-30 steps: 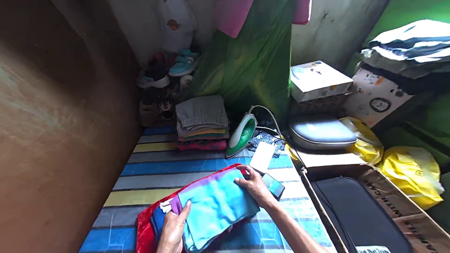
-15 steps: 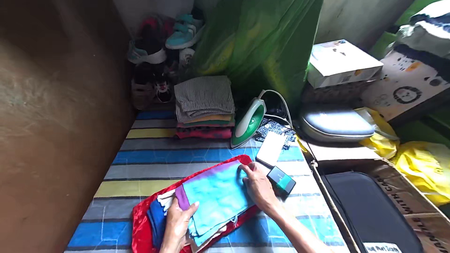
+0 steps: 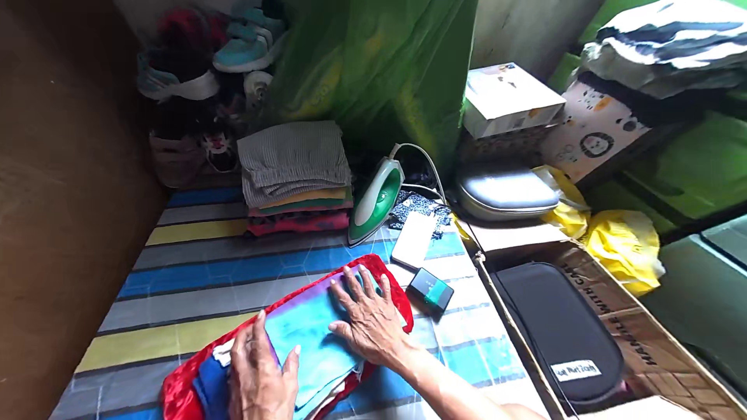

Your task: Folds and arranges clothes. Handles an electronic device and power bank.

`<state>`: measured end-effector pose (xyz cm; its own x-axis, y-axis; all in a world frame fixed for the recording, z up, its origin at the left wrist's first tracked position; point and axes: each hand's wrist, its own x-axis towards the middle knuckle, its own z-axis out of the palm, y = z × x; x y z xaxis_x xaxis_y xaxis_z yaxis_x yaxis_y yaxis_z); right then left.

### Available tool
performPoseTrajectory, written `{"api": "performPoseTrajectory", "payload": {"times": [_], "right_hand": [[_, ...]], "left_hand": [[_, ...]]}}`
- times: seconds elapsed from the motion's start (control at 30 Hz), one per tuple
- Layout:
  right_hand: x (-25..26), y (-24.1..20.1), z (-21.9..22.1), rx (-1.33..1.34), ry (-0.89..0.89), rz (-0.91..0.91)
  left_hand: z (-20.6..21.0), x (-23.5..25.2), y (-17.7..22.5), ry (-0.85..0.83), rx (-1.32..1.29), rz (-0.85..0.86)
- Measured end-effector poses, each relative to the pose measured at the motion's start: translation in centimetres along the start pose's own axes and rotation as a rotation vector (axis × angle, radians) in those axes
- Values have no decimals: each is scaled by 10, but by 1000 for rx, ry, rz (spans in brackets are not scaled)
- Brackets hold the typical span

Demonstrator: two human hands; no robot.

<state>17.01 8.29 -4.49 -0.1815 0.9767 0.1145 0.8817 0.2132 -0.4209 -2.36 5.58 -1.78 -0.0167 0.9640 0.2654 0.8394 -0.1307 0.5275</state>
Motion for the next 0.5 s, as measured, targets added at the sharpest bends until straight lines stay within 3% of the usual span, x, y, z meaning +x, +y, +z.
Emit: {"api": "performPoseTrajectory", "payload": {"times": [0.07, 0.13, 0.23, 0.4, 0.5], "right_hand": [[2, -5, -6, 26, -58, -16], [2, -4, -4, 45, -139, -32], [-2, 4, 6, 68, -198, -58], [4, 8, 6, 74, -253, -47], [2, 5, 2, 44, -329, -26]], "left_hand": [[8, -1, -2, 88, 125, 225], [16, -3, -3, 26, 180, 311], [27, -11, -11, -244, 207, 235], [38, -6, -18, -272, 176, 201], [17, 4, -12, -557, 166, 101]]}}
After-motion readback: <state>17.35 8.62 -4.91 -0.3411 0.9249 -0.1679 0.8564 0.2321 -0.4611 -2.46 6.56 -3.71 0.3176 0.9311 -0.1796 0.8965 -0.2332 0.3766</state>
